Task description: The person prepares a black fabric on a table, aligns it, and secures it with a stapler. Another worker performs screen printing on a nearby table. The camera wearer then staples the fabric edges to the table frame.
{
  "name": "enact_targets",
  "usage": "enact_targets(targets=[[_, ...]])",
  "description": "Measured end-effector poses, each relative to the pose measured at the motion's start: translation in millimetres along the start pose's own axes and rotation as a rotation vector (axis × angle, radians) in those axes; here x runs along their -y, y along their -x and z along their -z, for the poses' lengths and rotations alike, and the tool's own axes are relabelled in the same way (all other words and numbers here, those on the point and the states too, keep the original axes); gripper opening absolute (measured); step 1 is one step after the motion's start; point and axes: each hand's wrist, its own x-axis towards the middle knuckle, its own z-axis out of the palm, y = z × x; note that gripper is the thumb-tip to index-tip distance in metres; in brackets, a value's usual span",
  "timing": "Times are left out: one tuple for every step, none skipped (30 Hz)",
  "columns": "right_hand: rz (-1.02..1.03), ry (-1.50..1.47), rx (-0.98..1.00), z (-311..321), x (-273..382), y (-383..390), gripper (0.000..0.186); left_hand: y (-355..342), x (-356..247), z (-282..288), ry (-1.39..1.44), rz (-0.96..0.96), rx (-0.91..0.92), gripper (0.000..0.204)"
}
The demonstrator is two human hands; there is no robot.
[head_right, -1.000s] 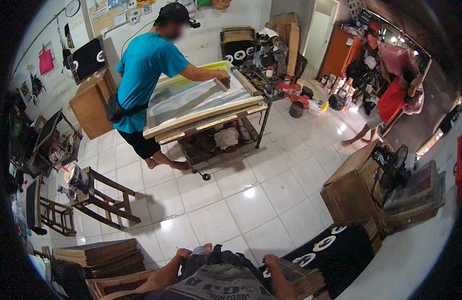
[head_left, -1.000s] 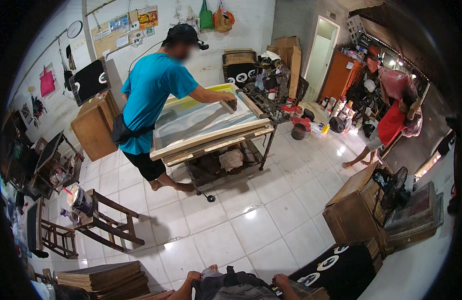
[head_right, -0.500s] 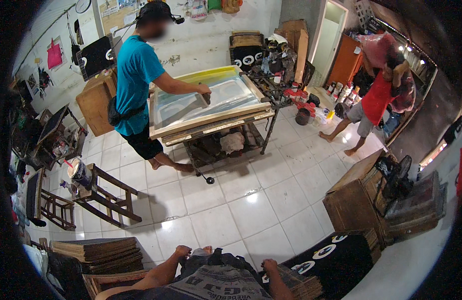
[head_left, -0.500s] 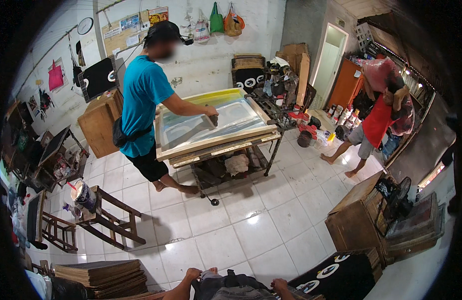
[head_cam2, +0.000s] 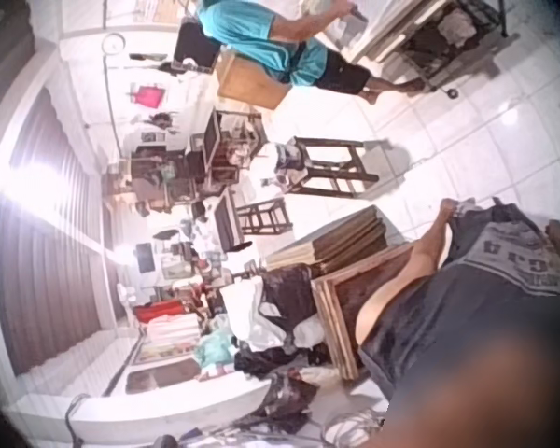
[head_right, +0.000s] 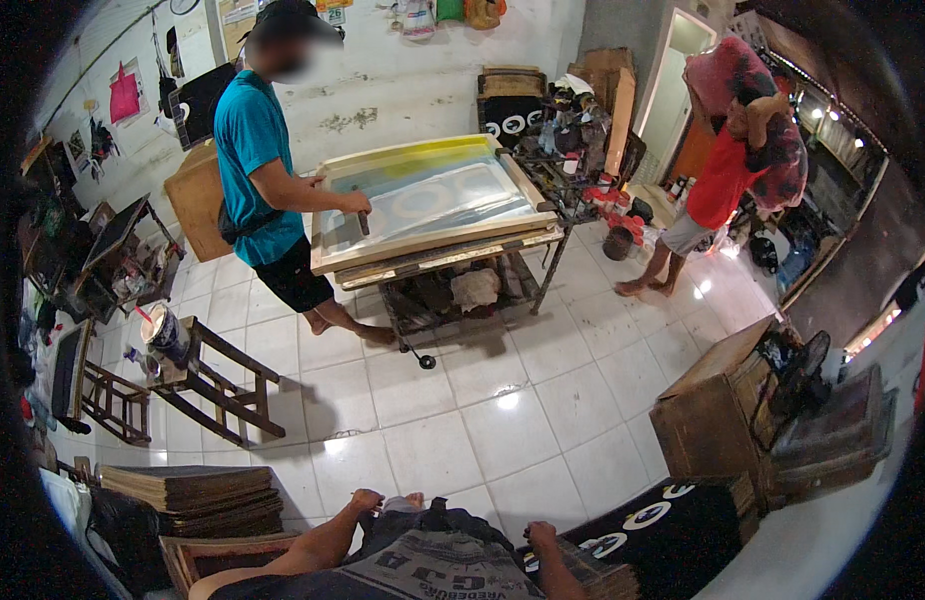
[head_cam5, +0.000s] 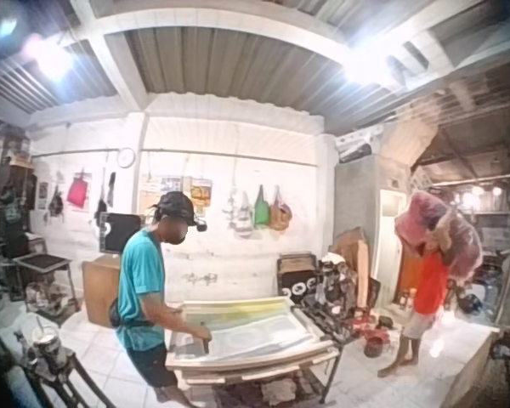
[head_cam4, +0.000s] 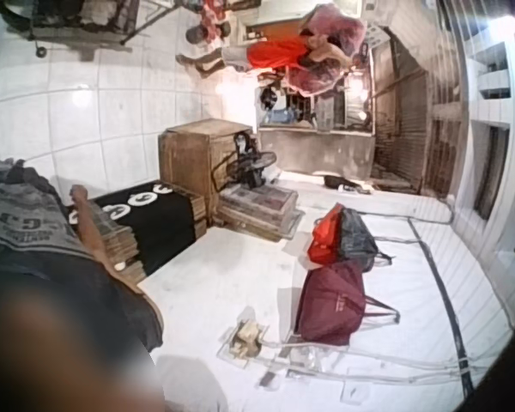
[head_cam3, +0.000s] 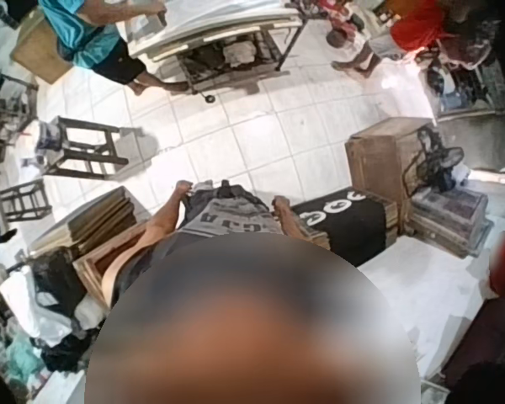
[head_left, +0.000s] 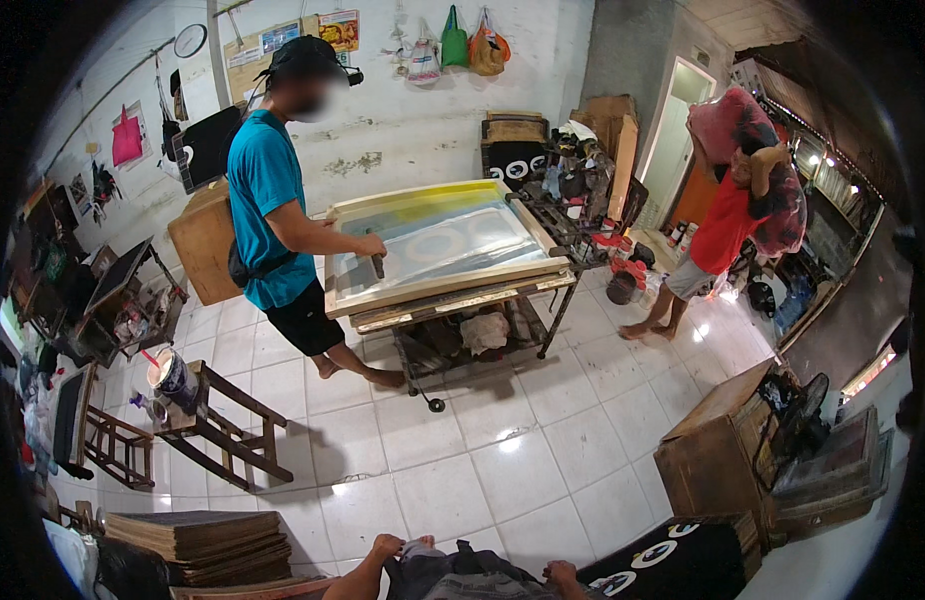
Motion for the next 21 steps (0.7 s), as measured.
enact_targets(targets=[[0.017, 0.010, 0.029, -2, 4, 3, 0.022, 0, 1, 0, -0.100, -0.070, 0.010, 0.032], [0.020, 0.027, 0.023, -3, 7, 4, 0.021, -1, 2, 0, -0.199, -0.138, 0.021, 0.032], [-0.001, 0.052, -0.031, -3, 10, 5, 0.021, -3, 3, 0, -0.256, -0.130, 0.033, 0.031], [0.021, 0.049, 0.017, -2, 12, 4, 0.020, -4, 5, -1, -0.312, -0.120, 0.045, 0.030], [0.019, 0.053, 0.017, -1, 12, 3, 0.020, -6, 7, -2, -0.385, -0.112, 0.088, 0.030], [0.017, 0.058, 0.016, 1, 12, 0, 0.019, -9, 8, -3, -0.437, -0.107, 0.064, 0.028], [-0.002, -0.019, 0.075, 3, 12, -3, 0.019, -11, 9, -5, -0.448, -0.102, 0.063, 0.026], [-0.023, -0.096, 0.134, 4, 11, -6, 0.018, -12, 10, -7, -0.420, -0.148, 0.099, 0.026], [-0.080, -0.169, 0.113, 5, 10, -9, 0.018, -13, 11, -8, -0.417, -0.084, 0.070, 0.026], [-0.044, -0.128, 0.169, 5, 9, -11, 0.018, -13, 11, -10, -0.405, -0.085, 0.080, 0.028], [-0.044, -0.082, 0.144, 4, 8, -11, 0.018, -13, 9, -11, -0.425, -0.013, 0.131, 0.030], [-0.050, -0.041, 0.068, 2, 8, -10, 0.017, -11, 9, -12, -0.527, -0.112, 0.080, 0.031], [-0.035, -0.046, 0.098, 1, 8, -7, 0.017, -9, 7, -12, -0.670, -0.139, 0.056, 0.033], [-0.026, -0.057, 0.077, -2, 9, -4, 0.016, -6, 5, -12, -0.840, -0.155, 0.044, 0.035], [-0.059, -0.046, 0.008, -4, 10, 0, 0.016, -3, 2, -12, -0.786, -0.132, 0.016, 0.034], [-0.012, -0.046, 0.047, -5, 11, 2, 0.015, 0, -1, -11, -0.761, -0.100, 0.002, 0.034], [-0.009, -0.022, 0.038, -5, 12, 4, 0.014, 3, -3, -8, -0.745, -0.079, 0.008, 0.034], [0.011, -0.009, 0.031, -5, 11, 3, 0.014, 5, -7, -6, -0.583, -0.051, -0.019, 0.031], [0.120, 0.132, 0.078, -3, 7, -2, 0.013, 8, -10, -3, -0.431, -0.034, -0.025, 0.028], [0.247, 0.261, 0.127, 0, 2, -9, 0.012, 9, -15, 1, -0.389, -0.024, -0.006, 0.026], [0.242, 0.349, 0.117, 1, -6, -19, 0.011, 10, -20, 5, -0.495, -0.105, -0.006, 0.024]])
